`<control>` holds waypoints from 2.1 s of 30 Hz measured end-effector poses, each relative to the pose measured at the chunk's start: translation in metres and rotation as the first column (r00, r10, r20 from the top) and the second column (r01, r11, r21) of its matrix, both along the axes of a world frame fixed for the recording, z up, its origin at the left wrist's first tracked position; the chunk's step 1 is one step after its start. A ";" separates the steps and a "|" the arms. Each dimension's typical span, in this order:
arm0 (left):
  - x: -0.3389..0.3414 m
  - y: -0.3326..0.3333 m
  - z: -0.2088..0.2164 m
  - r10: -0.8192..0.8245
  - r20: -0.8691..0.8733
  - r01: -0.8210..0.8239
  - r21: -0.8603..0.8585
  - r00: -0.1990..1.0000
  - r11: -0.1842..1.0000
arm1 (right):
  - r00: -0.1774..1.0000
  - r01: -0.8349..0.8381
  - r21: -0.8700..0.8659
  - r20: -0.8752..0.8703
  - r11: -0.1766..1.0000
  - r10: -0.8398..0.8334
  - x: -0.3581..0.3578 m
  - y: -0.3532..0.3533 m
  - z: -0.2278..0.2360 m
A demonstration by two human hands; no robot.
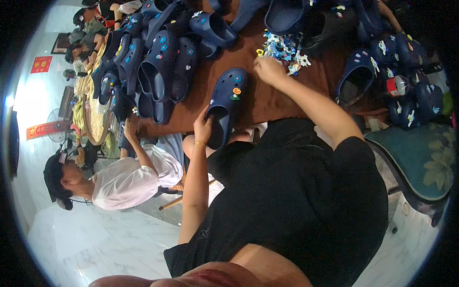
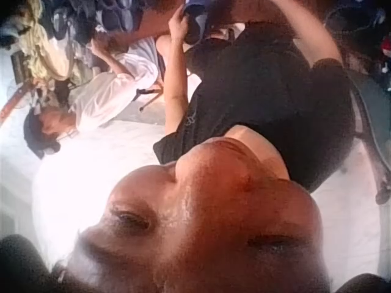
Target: Manually attaching small decorative pins and components into the holes of rubber clog shoes.
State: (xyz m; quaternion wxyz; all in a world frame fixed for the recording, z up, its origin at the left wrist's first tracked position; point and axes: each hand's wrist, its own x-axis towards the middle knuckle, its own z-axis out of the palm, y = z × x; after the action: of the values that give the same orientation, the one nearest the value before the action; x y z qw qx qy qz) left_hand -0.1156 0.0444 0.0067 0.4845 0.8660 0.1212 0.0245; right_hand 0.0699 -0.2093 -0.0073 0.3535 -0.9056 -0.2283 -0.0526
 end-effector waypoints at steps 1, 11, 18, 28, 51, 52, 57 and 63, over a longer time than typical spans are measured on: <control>0.007 0.005 0.001 0.033 -0.034 -0.026 0.170 0.999 0.985 | 0.998 0.038 -0.104 0.048 0.994 -0.033 0.028 0.003 -0.005; 0.008 -0.058 0.010 0.116 0.587 -0.322 0.261 0.801 0.910 | 0.996 0.062 -0.553 -0.026 0.831 -0.091 0.109 0.034 -0.006; 0.016 -0.052 -0.022 0.237 0.119 -0.251 0.128 0.964 0.959 | 0.965 -0.002 -0.576 -0.216 0.817 -0.150 0.107 0.049 0.005; 0.043 -0.047 -0.037 0.099 0.068 -0.107 0.126 0.993 0.986 | 0.985 -0.044 -0.383 -0.173 0.922 -0.025 0.105 0.041 -0.032; 0.050 -0.033 -0.083 0.260 0.070 -0.266 0.382 0.963 0.885 | 0.907 -0.370 -0.321 -0.327 0.872 0.265 0.040 0.127 0.016; 0.053 -0.041 -0.070 0.270 0.035 -0.266 0.328 0.962 0.906 | 0.923 -0.350 -0.436 -0.310 0.829 0.227 0.043 0.122 0.016; 0.047 -0.045 -0.064 0.283 -0.020 -0.261 0.324 0.959 0.909 | 0.867 -0.452 -0.638 -0.478 0.624 0.139 0.036 0.139 0.055; 0.045 -0.051 -0.057 0.311 -0.019 -0.286 0.340 0.950 0.896 | 0.829 -0.491 -0.696 -0.557 0.524 0.037 0.033 0.154 0.067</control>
State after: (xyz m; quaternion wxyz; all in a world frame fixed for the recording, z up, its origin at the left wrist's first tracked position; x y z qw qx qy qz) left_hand -0.0706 -0.0066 -0.0501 0.3171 0.9067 0.2642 0.0872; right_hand 0.1031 -0.0554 0.0593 -0.0575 -0.8988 -0.2710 0.3397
